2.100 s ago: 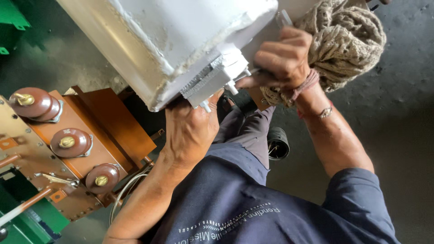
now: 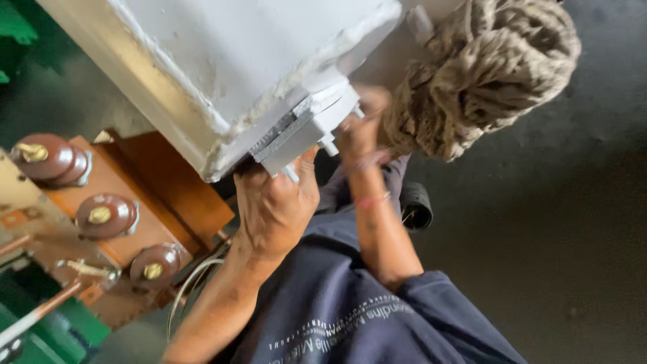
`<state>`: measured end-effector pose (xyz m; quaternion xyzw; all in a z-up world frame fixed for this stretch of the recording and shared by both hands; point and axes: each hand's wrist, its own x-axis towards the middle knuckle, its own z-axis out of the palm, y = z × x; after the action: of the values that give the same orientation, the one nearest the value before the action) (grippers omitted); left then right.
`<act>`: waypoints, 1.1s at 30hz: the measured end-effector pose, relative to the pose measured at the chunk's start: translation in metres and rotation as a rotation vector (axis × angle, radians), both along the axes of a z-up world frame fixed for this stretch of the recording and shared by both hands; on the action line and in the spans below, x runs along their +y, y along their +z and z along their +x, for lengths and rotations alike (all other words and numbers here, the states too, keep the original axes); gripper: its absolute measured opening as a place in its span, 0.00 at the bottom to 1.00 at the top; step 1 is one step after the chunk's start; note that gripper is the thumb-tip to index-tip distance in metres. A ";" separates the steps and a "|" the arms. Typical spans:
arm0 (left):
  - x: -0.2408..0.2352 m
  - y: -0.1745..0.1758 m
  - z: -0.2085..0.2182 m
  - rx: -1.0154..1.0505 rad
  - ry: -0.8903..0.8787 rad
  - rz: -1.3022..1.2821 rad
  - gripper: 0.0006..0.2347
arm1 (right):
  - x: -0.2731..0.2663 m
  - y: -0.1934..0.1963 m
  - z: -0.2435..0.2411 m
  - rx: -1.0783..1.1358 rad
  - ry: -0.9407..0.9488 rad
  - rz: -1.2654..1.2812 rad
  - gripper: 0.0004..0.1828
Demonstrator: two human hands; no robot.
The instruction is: The person uses a rag to wipe the surface of a large white electrical component mounted on a copper base. They then use a small metal tool to scrape or clean the edges of the component. The person continues to wipe the component with the rag.
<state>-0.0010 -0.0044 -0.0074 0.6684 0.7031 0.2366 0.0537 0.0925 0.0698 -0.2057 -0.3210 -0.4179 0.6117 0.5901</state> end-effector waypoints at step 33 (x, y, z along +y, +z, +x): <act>-0.019 0.009 0.007 -0.029 -0.186 0.263 0.08 | 0.157 0.129 0.115 -1.007 -0.094 1.729 0.04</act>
<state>0.0058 -0.0237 0.0017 0.7286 0.6002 0.3302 -0.0026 0.2075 0.2266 -0.0768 -0.0195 -0.9072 -0.1336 0.3985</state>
